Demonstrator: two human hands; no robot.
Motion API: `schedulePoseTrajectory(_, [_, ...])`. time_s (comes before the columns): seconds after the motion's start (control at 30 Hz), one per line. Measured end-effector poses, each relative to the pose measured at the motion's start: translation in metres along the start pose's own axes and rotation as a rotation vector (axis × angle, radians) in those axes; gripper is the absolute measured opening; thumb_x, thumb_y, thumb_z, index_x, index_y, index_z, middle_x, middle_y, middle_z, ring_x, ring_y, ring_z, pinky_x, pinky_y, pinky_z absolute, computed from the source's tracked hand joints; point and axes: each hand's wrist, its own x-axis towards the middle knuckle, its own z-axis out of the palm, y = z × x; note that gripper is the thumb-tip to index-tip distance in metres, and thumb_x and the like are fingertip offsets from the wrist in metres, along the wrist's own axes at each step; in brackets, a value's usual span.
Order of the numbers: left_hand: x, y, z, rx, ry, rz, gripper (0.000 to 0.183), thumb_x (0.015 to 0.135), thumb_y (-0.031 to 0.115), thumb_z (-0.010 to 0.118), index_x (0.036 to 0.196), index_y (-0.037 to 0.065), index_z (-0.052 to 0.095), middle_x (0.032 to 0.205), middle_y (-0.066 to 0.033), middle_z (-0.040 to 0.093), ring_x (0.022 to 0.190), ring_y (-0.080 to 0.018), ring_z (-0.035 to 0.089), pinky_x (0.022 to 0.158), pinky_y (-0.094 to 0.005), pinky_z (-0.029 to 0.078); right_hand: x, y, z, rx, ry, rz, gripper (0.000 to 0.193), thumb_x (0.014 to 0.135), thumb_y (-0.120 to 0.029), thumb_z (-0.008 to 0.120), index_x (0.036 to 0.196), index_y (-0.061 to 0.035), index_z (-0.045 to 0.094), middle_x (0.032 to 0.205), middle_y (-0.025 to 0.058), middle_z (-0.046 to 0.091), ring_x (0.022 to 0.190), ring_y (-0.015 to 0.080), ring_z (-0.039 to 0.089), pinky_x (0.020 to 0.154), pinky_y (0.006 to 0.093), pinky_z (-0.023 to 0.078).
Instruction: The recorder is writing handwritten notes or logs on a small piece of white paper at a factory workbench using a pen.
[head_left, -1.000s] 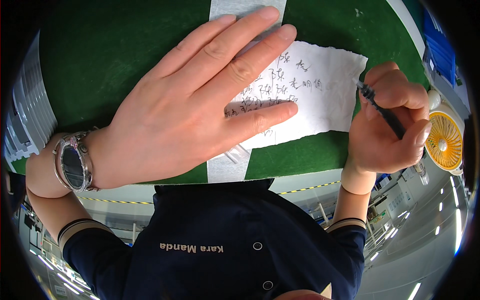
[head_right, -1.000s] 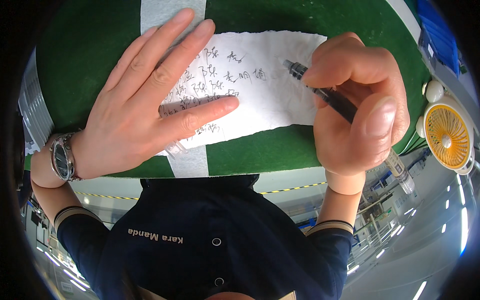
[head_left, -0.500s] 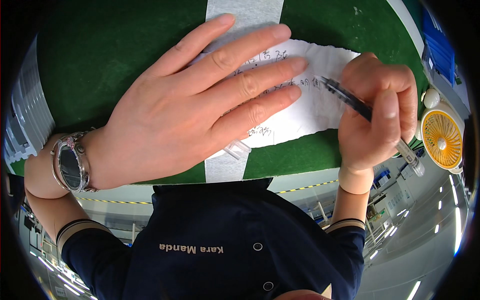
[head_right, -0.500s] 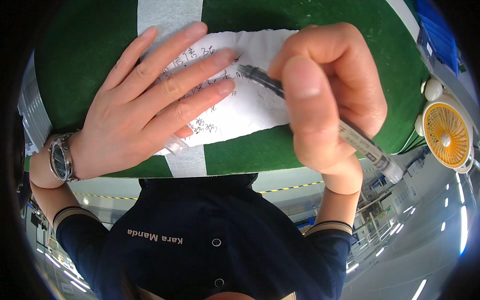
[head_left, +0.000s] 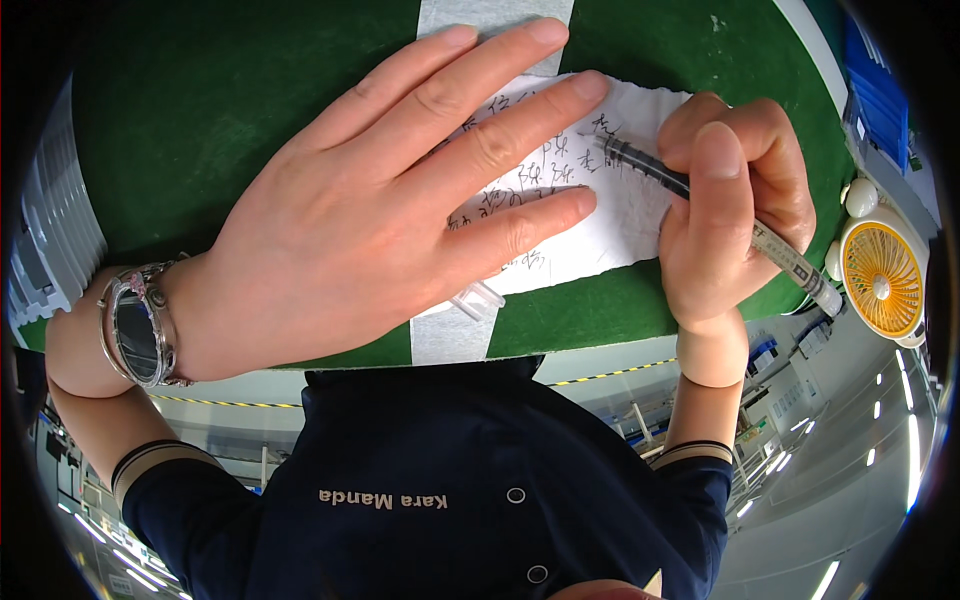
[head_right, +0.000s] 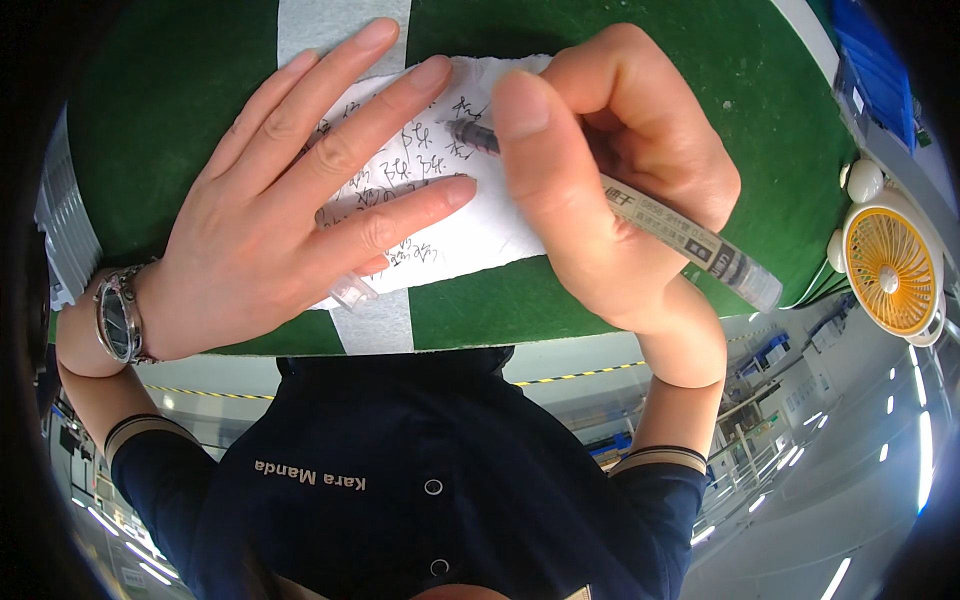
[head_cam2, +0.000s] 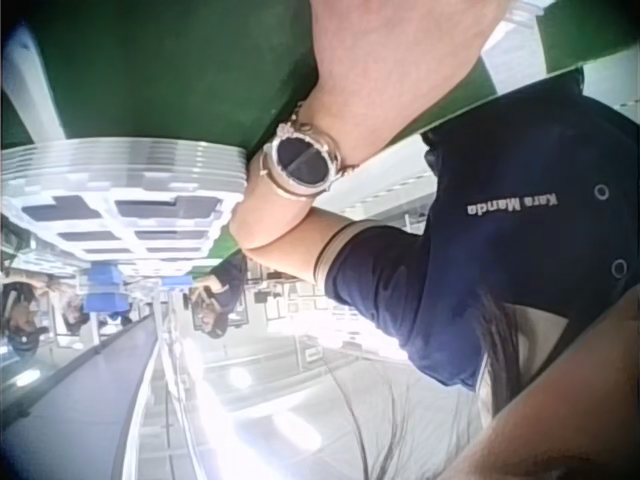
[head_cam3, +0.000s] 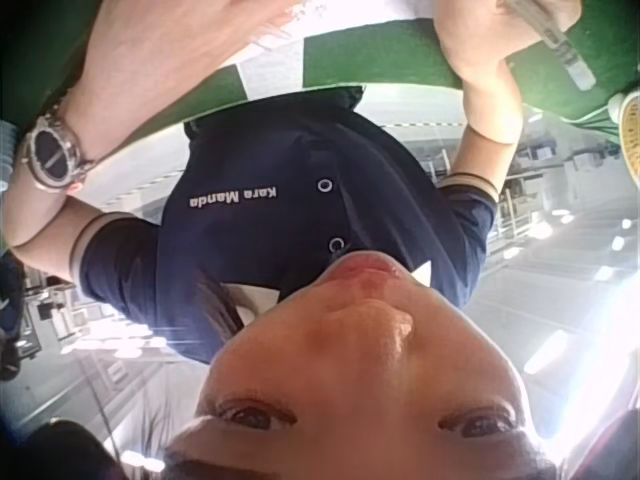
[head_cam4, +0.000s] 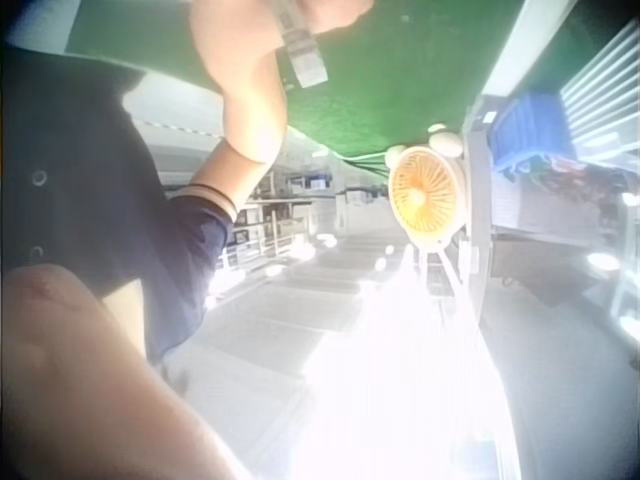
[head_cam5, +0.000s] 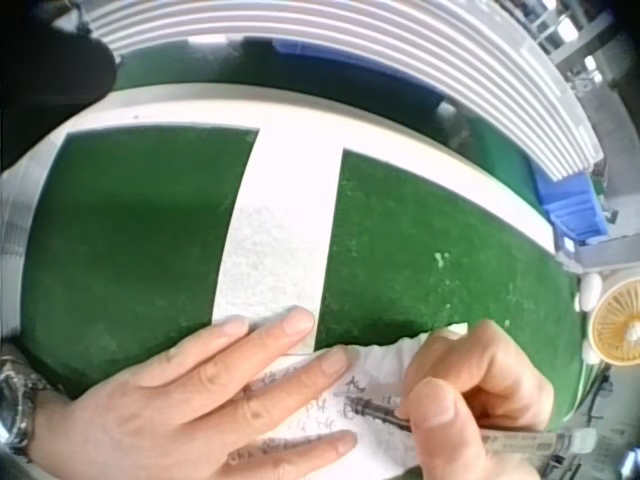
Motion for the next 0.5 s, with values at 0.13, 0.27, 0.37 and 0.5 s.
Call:
schedulePoseTrajectory(0.13, [0.0043, 0.0083, -0.0089, -0.139, -0.055, -0.118, 0.055, 0.067, 0.023, 0.068, 0.121, 0.025, 0.062, 0.141, -0.0123, 0.046, 0.132, -0.0358, 0.04, 0.101, -0.0484, 0.039, -0.0003, -0.0005, 0.0006, -0.054, 0.003, 0.0, 0.02, 0.09, -0.005, 0.049, 0.071, -0.0004, 0.046, 0.061, 0.0047, 0.047, 0.056, 0.0114, 0.041, 0.054, 0.0268, 0.033])
schedulePoseTrajectory(0.27, [0.0041, 0.0073, -0.0095, -0.15, -0.065, -0.115, 0.054, 0.067, 0.023, 0.068, 0.12, 0.025, 0.062, 0.141, -0.0121, 0.046, 0.132, -0.0356, 0.039, 0.101, -0.0483, 0.039, -0.0008, -0.0008, -0.0025, -0.077, -0.016, -0.005, 0.019, 0.089, -0.006, 0.05, 0.071, -0.0007, 0.045, 0.06, 0.0049, 0.047, 0.056, 0.0111, 0.04, 0.054, 0.0266, 0.032])
schedulePoseTrajectory(0.37, [0.0037, 0.0071, -0.0095, -0.159, -0.065, -0.118, 0.053, 0.067, 0.023, 0.068, 0.12, 0.026, 0.063, 0.141, -0.0118, 0.046, 0.132, -0.0355, 0.039, 0.101, -0.0483, 0.039, -0.0006, 0.001, -0.003, -0.054, -0.014, -0.012, 0.019, 0.088, -0.006, 0.05, 0.07, -0.0008, 0.045, 0.06, 0.005, 0.047, 0.055, 0.0109, 0.04, 0.054, 0.0266, 0.032])
schedulePoseTrajectory(0.5, [0.0038, 0.0092, -0.0081, -0.145, -0.058, -0.125, 0.051, 0.069, 0.024, 0.068, 0.12, 0.027, 0.063, 0.141, -0.0112, 0.046, 0.133, -0.0353, 0.039, 0.102, -0.0483, 0.039, -0.0025, -0.0042, -0.0017, -0.061, -0.006, 0.033, 0.019, 0.086, -0.005, 0.05, 0.068, -0.0008, 0.045, 0.06, 0.0051, 0.046, 0.055, 0.0108, 0.04, 0.054, 0.0267, 0.032])
